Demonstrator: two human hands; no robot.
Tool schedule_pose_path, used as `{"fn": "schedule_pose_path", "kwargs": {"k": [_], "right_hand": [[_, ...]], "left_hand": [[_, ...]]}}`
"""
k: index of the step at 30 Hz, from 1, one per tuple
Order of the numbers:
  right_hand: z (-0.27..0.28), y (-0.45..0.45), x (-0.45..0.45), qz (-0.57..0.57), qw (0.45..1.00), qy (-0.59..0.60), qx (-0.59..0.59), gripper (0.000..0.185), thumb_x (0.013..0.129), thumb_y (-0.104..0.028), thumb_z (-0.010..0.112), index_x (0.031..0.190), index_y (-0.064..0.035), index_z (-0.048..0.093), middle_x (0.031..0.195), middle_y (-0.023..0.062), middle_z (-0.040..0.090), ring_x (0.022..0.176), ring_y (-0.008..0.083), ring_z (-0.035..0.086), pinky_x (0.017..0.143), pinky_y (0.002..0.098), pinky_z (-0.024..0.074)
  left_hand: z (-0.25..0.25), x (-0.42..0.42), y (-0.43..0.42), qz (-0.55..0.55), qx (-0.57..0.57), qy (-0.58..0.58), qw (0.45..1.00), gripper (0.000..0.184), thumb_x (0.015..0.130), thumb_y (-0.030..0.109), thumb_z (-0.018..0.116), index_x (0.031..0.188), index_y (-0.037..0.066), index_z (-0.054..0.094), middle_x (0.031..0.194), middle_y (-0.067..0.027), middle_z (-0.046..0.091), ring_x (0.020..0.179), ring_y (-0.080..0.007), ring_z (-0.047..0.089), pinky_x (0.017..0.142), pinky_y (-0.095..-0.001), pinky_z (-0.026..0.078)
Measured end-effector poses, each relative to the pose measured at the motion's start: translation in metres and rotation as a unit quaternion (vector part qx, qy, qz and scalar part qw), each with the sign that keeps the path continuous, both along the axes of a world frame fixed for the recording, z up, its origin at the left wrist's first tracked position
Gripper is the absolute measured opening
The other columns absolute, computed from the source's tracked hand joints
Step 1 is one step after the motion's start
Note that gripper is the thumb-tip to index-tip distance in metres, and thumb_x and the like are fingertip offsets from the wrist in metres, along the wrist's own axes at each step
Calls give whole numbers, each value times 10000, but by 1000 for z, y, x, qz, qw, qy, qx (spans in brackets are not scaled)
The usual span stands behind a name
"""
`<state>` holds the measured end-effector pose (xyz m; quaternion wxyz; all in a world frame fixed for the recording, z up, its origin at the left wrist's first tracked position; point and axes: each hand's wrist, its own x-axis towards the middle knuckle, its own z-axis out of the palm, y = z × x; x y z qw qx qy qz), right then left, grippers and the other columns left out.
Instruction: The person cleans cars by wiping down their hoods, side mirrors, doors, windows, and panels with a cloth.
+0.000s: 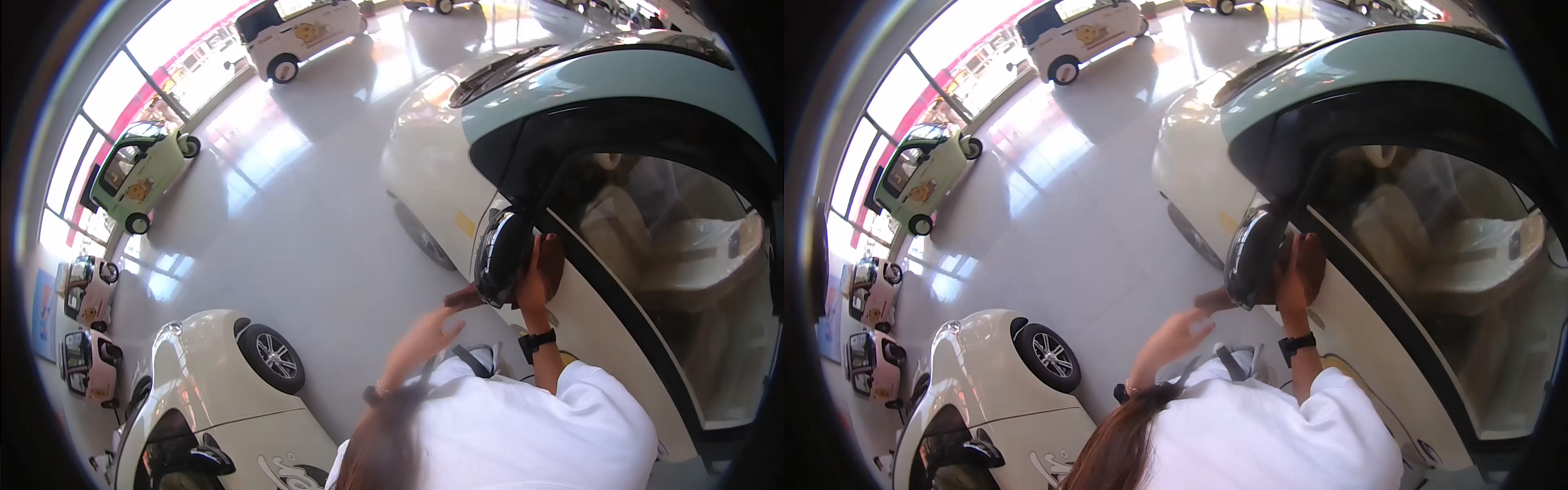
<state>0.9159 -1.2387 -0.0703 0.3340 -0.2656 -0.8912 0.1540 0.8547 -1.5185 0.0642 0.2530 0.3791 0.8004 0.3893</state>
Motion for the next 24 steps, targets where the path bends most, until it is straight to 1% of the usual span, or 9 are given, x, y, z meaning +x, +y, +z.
{"fn": "schedule_pose_path", "kwargs": {"k": [3,5,7,10,14,16,18,19,24], "right_hand": [[-74,6,-13,28,998,-22,-47,781,915,-106,613,1587,-131,217,1531,270,378,1385,394,425,1124,422,361],[-85,-9,-1,46,994,-68,-68,766,906,-98,609,1577,-132,241,1524,263,389,1367,395,442,1112,423,373],[-74,-33,7,58,988,-118,-84,753,897,-89,606,1568,-133,266,1518,256,400,1349,396,458,1100,424,384],[-50,-67,-14,76,979,-164,-94,734,885,-76,601,1553,-135,303,1508,246,417,1321,397,482,1082,426,401],[-48,-101,-90,103,951,-219,-194,705,867,-60,592,1527,-132,355,1494,227,443,1273,398,522,1050,433,430],[-40,-117,-138,78,942,-229,-231,705,854,-51,613,1512,-108,366,1510,214,424,1299,387,485,1074,435,408],[-28,-129,-185,64,933,-185,-301,713,851,-45,638,1512,-93,374,1561,203,364,1431,359,365,1160,407,333],[-17,-135,-209,69,972,-138,-175,721,838,-33,619,1511,-111,371,1500,224,435,1293,386,510,1077,435,421],[26,-134,-300,22,993,-76,-84,720,840,-21,656,1504,-101,390,1551,190,384,1432,377,361,1157,432,356]], "left_hand": [[-12,-45,-3,35,-12,-31,999,419,940,307,662,1242,16,646,1044,-175,691,870,-263,648,714,-365,521],[-30,-81,-9,55,-3,-47,997,431,937,304,668,1263,24,639,1053,-172,694,870,-257,655,715,-361,521],[-22,-119,-13,75,-24,-130,988,449,943,288,667,1297,15,619,1083,-170,699,895,-235,670,743,-356,527],[-57,-181,-31,56,42,-137,988,430,967,272,643,1289,-10,612,1103,-190,694,933,-227,677,775,-356,527],[-71,-267,-58,5,-13,-61,998,416,999,266,609,1276,-45,605,1028,-168,719,917,-198,672,809,-318,511],[-72,-313,-75,16,-17,-62,998,415,1003,264,605,1279,-46,605,995,-152,721,905,-176,659,814,-307,507],[-76,-351,-97,28,-6,-74,997,414,1007,262,602,1286,-43,605,975,-139,720,900,-159,646,820,-299,502],[-77,-370,-106,34,11,-81,996,413,1009,262,600,1291,-39,605,973,-134,718,901,-152,640,824,-296,500],[-64,-465,-109,31,55,-162,985,449,1023,256,582,1363,-36,557,1167,-115,687,1035,-136,610,930,-269,465]]}}
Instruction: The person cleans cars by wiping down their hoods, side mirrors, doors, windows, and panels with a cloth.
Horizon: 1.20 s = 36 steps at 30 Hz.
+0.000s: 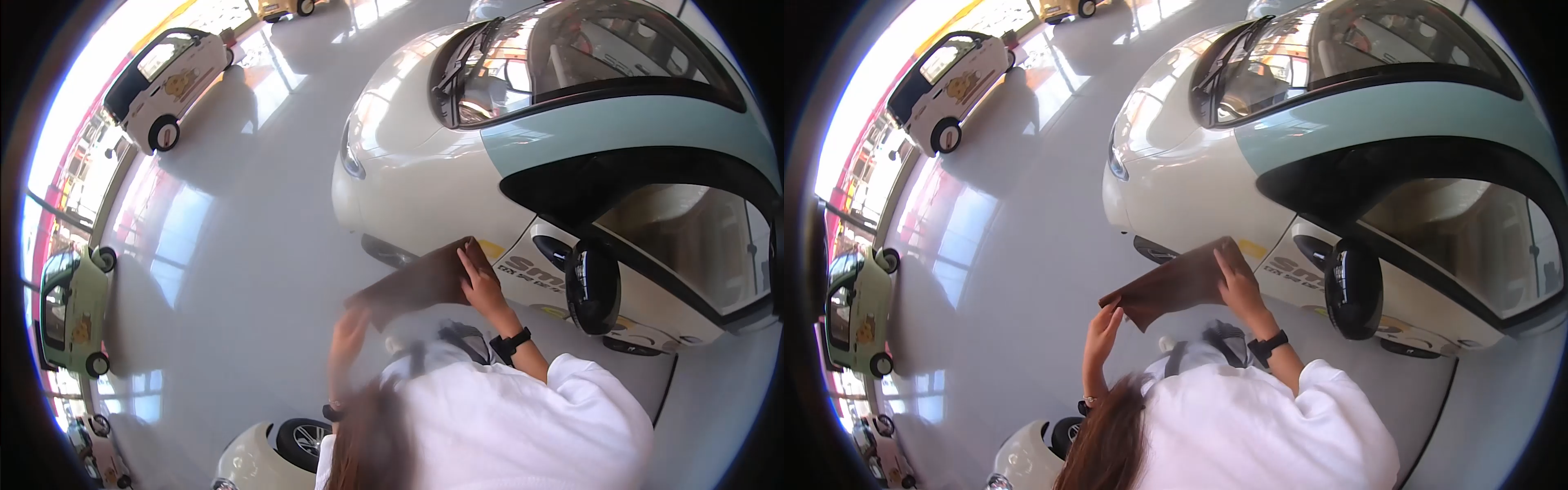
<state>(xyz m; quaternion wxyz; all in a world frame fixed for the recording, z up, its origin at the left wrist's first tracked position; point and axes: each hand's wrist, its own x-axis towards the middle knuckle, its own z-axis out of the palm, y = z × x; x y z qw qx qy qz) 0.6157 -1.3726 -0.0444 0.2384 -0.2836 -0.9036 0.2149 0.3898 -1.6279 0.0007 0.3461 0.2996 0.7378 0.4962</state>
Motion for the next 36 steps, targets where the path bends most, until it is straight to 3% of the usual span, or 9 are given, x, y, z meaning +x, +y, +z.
{"fn": "schedule_pose_path", "kwargs": {"k": [7,10,15,22,24,27,30,31,36], "right_hand": [[90,39,-27,-118,985,65,107,669,898,-36,616,1516,-92,368,1525,260,388,1384,420,417,1110,452,394],[131,76,-33,-195,955,83,207,600,925,-74,611,1495,-110,427,1498,228,448,1319,391,509,988,406,506],[180,147,-71,-249,924,126,262,643,952,-73,600,1537,-201,365,1486,165,486,909,339,717,732,355,587],[256,202,-71,-339,803,227,434,557,936,-32,610,1471,-79,461,1432,182,544,1093,363,671,863,365,561],[264,211,-62,-374,835,185,358,524,967,-74,586,1476,-88,461,1459,166,526,1237,338,604,984,359,511],[251,225,-68,-464,793,22,394,492,986,-135,564,1468,-128,468,1402,133,582,1049,290,697,820,343,570],[250,222,-74,-458,828,26,322,480,998,-177,544,1470,-129,466,1394,127,586,1027,274,706,795,333,573],[244,230,-77,-457,798,30,391,510,1000,-186,540,1496,-140,430,1313,147,638,923,280,723,723,337,574],[228,232,-122,-519,819,-17,245,599,998,-193,539,1555,-146,324,788,109,666,623,241,651,539,372,504]], "left_hand": [[57,-58,97,-55,108,5,993,460,1017,226,584,1402,-18,525,1236,-128,670,1174,-170,597,1007,-307,446],[62,-76,142,-117,32,110,986,463,1015,221,588,1417,2,518,1228,-138,675,1168,-175,606,1002,-311,450],[75,-95,198,-156,54,86,982,424,1029,149,551,1436,36,508,1263,-140,670,1188,-182,608,992,-296,453],[112,-105,287,-247,138,152,947,422,999,117,580,1404,16,521,1363,-164,602,1194,-268,621,992,-354,467],[132,-98,322,-279,158,221,921,411,982,118,600,1367,-11,540,1349,-187,601,1189,-306,624,998,-378,465],[126,-82,375,-312,151,301,888,534,941,164,649,1404,-22,457,1435,-229,492,1270,-414,514,1039,-449,445],[92,-89,404,-356,187,388,829,581,945,203,641,1429,-12,404,1532,-228,367,1359,-423,412,1072,-473,424],[88,-91,406,-361,189,398,822,570,948,203,638,1425,-11,413,1524,-229,378,1358,-424,413,1075,-474,421],[73,-128,414,-380,206,420,798,567,966,196,612,1452,-15,408,1461,-229,449,1339,-418,436,1124,-477,372]]}}
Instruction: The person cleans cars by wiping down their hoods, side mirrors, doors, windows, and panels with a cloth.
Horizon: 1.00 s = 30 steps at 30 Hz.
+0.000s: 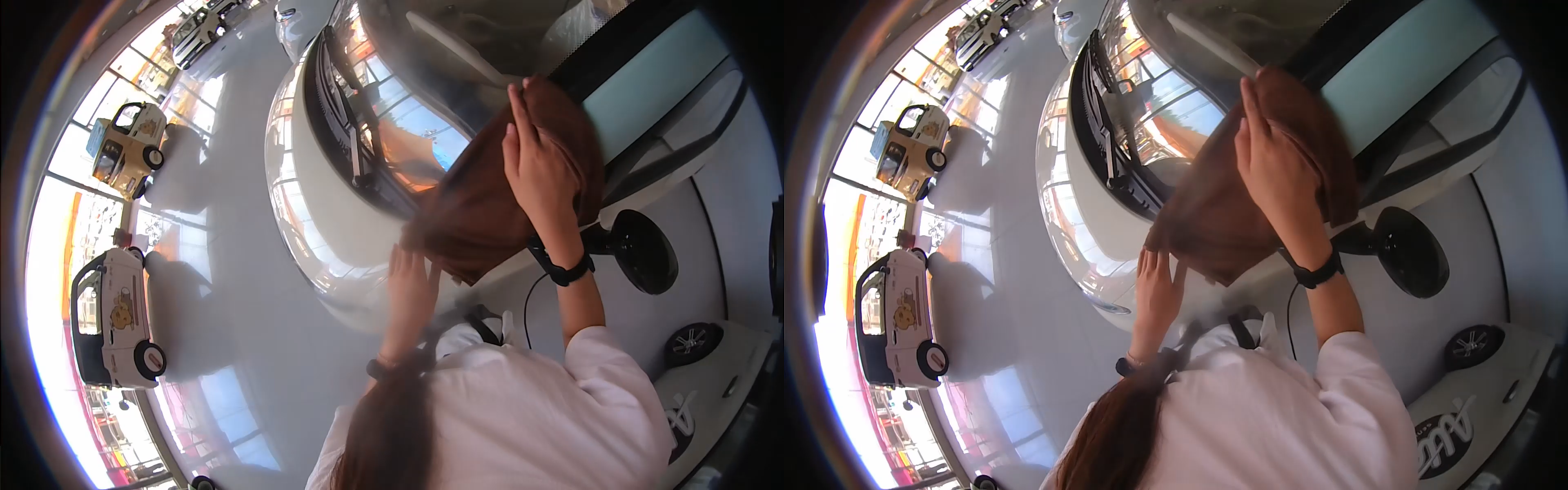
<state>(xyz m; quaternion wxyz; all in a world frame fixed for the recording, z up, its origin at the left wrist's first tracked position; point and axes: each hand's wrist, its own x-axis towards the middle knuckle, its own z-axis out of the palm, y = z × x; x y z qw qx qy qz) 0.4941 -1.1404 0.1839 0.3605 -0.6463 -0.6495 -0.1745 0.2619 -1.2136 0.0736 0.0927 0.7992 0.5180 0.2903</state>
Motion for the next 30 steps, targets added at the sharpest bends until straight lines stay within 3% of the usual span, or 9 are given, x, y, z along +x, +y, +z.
{"fn": "schedule_pose_path", "kwargs": {"k": [3,7,10,13,16,20,26,27,30], "right_hand": [[-23,12,-34,33,999,-24,28,638,992,-185,542,1565,-96,275,713,108,623,546,246,610,482,396,471],[-32,13,-77,16,998,15,-64,597,1001,-197,518,1555,-140,303,730,130,619,613,293,626,523,423,492],[-51,18,-110,-21,986,-57,-157,596,992,-197,526,1544,-113,317,731,142,624,618,300,628,534,429,498],[-108,22,-139,72,993,-92,-12,576,984,-213,527,1519,-79,358,766,165,641,658,320,647,609,444,538],[-114,6,-184,62,978,-65,-188,561,985,-257,524,1502,-89,385,764,163,648,670,307,659,607,434,543],[-115,-14,-230,42,983,37,-174,602,958,-305,574,1492,-86,404,722,137,636,651,333,648,613,470,532],[-139,-42,-255,132,990,-51,-25,672,947,-278,601,1528,-67,337,1224,228,633,944,351,672,816,443,541],[-144,-52,-258,166,976,-9,-143,631,979,-304,537,1511,-21,351,1309,230,589,1091,388,620,949,467,488],[-153,-68,-246,230,955,22,-187,654,972,-273,558,1542,-72,309,1332,198,588,982,369,656,855,455,531]], "left_hand": [[-4,-31,6,-3,-23,-32,999,507,981,196,587,1417,-21,449,1416,-238,481,1294,-419,472,1111,-486,375],[-19,-76,10,1,18,-21,1000,451,996,190,566,1386,-24,489,1346,-247,524,1230,-433,515,1051,-490,415],[-20,-100,-1,29,-17,-40,999,439,1004,193,555,1373,-39,498,1333,-254,534,1225,-440,518,1025,-483,434],[-46,-134,-16,57,-21,-30,998,454,995,177,559,1398,-20,491,1352,-240,536,1230,-440,518,1001,-475,451],[-46,-173,-36,83,-162,-3,983,469,992,170,552,1427,13,477,1400,-229,511,1208,-426,540,958,-470,481],[-85,-227,-59,90,-129,-35,987,419,991,152,535,1391,28,526,1283,-254,599,1072,-446,609,865,-476,519],[-105,-251,-80,136,-160,-87,974,245,963,99,549,1131,-18,684,1038,-252,692,932,-445,654,802,-470,532],[-111,-255,-83,142,-177,-79,971,222,956,86,555,1102,-20,684,1025,-249,695,922,-445,657,791,-468,539],[-131,-263,-89,153,-189,-78,967,253,960,107,577,1151,-27,675,971,-239,711,869,-395,694,751,-438,555]]}}
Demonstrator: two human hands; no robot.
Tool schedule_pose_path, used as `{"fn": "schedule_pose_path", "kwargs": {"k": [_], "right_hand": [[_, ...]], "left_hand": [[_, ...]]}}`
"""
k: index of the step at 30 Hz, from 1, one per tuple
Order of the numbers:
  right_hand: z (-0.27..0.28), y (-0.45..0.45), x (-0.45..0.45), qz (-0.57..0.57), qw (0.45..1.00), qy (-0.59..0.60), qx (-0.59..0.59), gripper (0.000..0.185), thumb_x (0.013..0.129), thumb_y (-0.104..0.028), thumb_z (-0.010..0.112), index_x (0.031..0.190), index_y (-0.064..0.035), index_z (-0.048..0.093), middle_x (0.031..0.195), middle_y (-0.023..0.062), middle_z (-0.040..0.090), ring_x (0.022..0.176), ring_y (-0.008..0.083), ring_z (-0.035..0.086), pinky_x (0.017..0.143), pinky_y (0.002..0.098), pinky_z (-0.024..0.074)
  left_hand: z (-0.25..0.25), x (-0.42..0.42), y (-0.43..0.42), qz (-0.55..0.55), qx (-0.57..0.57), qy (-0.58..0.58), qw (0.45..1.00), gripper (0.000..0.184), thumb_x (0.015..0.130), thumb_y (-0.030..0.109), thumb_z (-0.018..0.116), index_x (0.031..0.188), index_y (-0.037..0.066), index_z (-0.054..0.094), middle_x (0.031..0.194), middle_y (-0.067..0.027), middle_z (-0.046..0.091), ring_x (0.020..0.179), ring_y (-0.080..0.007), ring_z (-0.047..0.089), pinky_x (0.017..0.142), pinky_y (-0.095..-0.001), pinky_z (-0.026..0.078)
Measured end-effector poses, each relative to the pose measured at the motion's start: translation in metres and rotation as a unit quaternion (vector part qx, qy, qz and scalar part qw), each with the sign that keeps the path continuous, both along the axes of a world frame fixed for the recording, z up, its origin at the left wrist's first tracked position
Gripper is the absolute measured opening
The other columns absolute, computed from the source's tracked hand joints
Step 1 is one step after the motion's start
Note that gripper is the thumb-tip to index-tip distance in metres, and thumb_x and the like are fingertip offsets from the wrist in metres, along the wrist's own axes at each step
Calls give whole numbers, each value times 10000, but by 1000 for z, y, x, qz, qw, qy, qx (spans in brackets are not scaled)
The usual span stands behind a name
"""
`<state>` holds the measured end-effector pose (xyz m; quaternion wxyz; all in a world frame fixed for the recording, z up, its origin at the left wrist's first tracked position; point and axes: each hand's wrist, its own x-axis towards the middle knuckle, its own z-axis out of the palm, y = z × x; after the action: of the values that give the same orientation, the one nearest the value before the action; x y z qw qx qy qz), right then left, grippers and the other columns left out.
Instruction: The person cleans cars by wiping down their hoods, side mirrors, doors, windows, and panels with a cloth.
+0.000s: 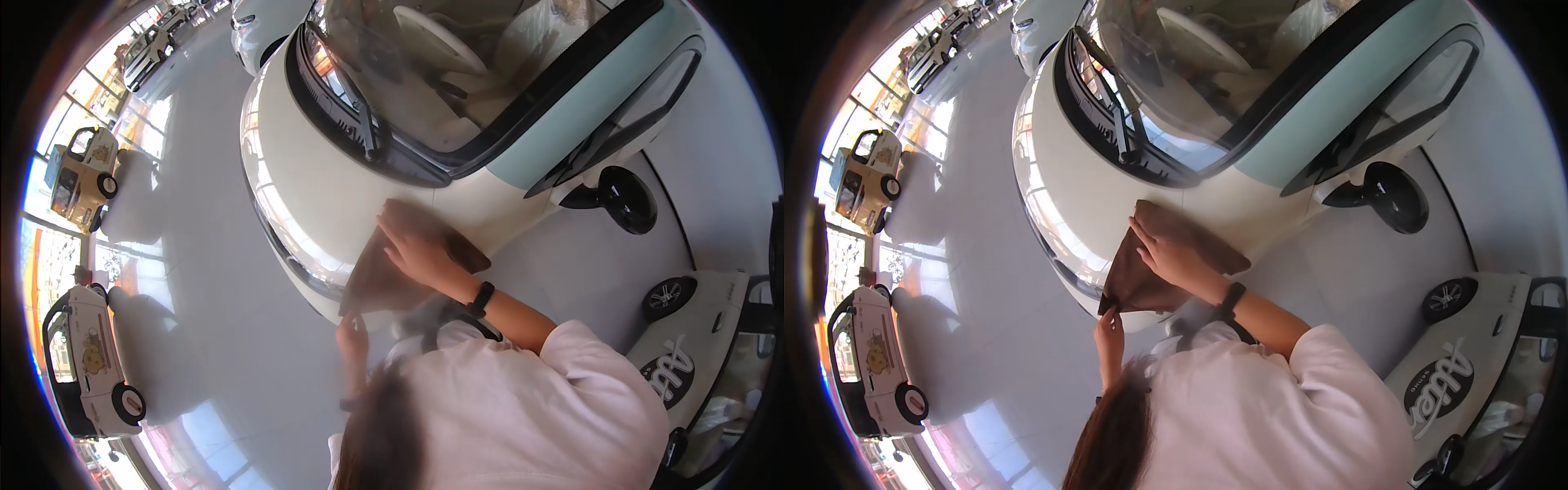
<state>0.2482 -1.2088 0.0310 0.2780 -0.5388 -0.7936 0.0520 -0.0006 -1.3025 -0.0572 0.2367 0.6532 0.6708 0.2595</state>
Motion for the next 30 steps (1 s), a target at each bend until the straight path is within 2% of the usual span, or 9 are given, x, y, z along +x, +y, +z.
{"fn": "schedule_pose_path", "kwargs": {"k": [3,7,11,14,16,21,23,27,30], "right_hand": [[1,-15,25,35,998,16,-51,672,970,-258,558,1562,-115,272,1380,166,568,900,352,671,784,445,548],[40,-37,61,30,988,30,-145,700,928,-211,635,1550,-180,314,929,181,689,780,343,675,697,448,535],[31,-24,79,93,991,32,-90,784,885,-183,683,1560,-183,285,821,167,682,726,354,668,663,461,527],[46,-11,69,93,984,12,-154,854,837,-169,728,1562,-167,278,1000,201,678,825,367,673,709,453,538],[44,4,55,102,980,12,-173,905,799,-169,764,1561,-140,276,1183,234,624,974,381,646,800,446,533],[37,68,20,167,976,-42,-134,1028,699,-186,849,1545,-52,280,1521,278,367,1391,400,398,1113,438,395],[46,97,8,164,974,-82,-135,1062,676,-206,873,1541,-34,281,1518,267,382,1426,404,343,1152,436,347],[52,156,-36,78,952,-149,-254,1128,645,-251,909,1547,-32,269,1508,266,398,1424,403,352,1151,439,351],[72,181,-62,46,937,-183,-295,1178,624,-270,926,1557,-35,245,1502,263,408,1421,393,361,1145,434,362]], "left_hand": [[-6,-6,8,53,-67,-92,992,295,982,134,585,1218,-26,661,934,-200,724,863,-298,732,717,-376,578],[-2,-13,30,97,-30,-352,931,354,1013,121,571,1303,-82,577,1075,-125,678,964,-199,705,795,-300,577],[44,28,58,57,63,-405,910,496,1014,115,585,1436,-78,411,1296,-139,582,1167,-170,597,940,-261,499],[52,61,85,-21,73,-93,993,846,938,288,686,1537,-61,200,1509,-272,367,1406,-364,379,1159,-442,299],[46,83,97,-17,89,134,987,830,949,358,629,1527,-67,212,1546,-304,284,1435,-442,301,1187,-471,241],[50,72,124,13,132,91,987,759,992,366,532,1523,-71,210,1562,-320,242,1443,-479,257,1200,-500,198],[43,57,141,56,137,50,988,619,1023,292,489,1517,-17,281,1543,-341,269,1429,-505,275,1177,-531,248],[-5,-8,215,-5,89,286,954,544,965,121,438,1505,176,398,1441,-443,331,1300,-670,344,1059,-645,377],[-57,-39,276,70,70,258,961,522,985,157,415,1500,233,390,1447,-452,315,1284,-692,344,998,-671,419]]}}
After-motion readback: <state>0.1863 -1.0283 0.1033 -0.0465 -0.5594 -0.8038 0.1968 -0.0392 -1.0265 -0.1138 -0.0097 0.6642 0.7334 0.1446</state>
